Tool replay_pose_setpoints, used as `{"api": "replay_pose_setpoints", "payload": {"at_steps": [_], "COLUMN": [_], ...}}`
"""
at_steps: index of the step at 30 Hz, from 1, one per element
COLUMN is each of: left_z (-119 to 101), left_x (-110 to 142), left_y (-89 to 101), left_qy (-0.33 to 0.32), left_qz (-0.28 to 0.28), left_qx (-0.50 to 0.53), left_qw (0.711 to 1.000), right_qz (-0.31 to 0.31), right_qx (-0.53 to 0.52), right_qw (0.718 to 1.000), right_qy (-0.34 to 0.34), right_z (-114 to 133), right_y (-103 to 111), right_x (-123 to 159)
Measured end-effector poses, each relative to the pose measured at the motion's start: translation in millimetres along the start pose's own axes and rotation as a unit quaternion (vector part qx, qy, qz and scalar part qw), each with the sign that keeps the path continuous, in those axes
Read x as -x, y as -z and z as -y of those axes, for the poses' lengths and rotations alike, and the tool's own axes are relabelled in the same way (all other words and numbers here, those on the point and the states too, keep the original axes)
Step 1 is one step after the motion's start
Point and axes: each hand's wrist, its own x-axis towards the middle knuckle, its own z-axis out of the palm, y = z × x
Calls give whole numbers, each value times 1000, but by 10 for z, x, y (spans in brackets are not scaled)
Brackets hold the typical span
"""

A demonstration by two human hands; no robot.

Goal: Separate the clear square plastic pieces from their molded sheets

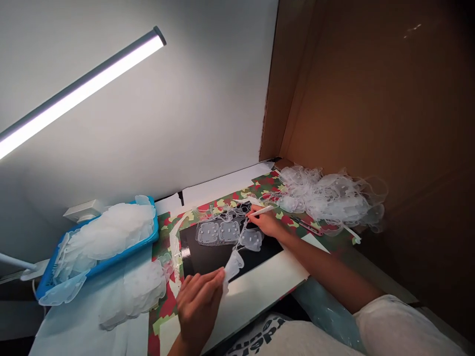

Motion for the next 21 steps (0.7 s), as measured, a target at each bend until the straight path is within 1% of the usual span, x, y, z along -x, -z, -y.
{"api": "replay_pose_setpoints", "payload": {"at_steps": [2,4,6,8,9,10,12,13,14,15,17,18,19,21], "left_z": [28,27,-8,-56,-76,-89,-91,-81,-66,-48,-12,3,15,29], "left_x": [126,214,258,250,226,191,97,46,-3,-47,-112,-132,-146,-160], "left_y": [48,81,109,133,140,142,126,111,92,73,37,22,11,-3], "left_qy": [117,210,277,361,416,471,559,582,592,594,590,586,582,576], "left_qz": [-72,-135,-168,-169,-159,-142,-98,-77,-61,-50,-26,-13,2,32], "left_qx": [62,100,121,151,180,220,319,366,404,429,456,462,467,472], "left_qw": [989,963,938,904,877,842,759,722,694,678,666,665,665,667], "right_qz": [1,-2,-8,-13,-15,-10,21,38,51,56,67,87,124,216], "right_qx": [-5,-6,-5,-3,-2,-2,-13,-26,-42,-64,-123,-157,-192,-255], "right_qw": [1000,1000,1000,1000,1000,1000,1000,999,998,996,989,983,973,943], "right_qy": [-1,-2,-4,-5,-5,-5,-2,4,15,29,46,44,36,12], "right_z": [7,5,-9,-24,-25,-19,24,64,115,175,303,360,406,451], "right_y": [-15,-37,-59,-72,-73,-69,-43,-21,5,33,87,105,114,97], "right_x": [23,38,39,34,33,38,70,101,143,194,315,377,434,517]}}
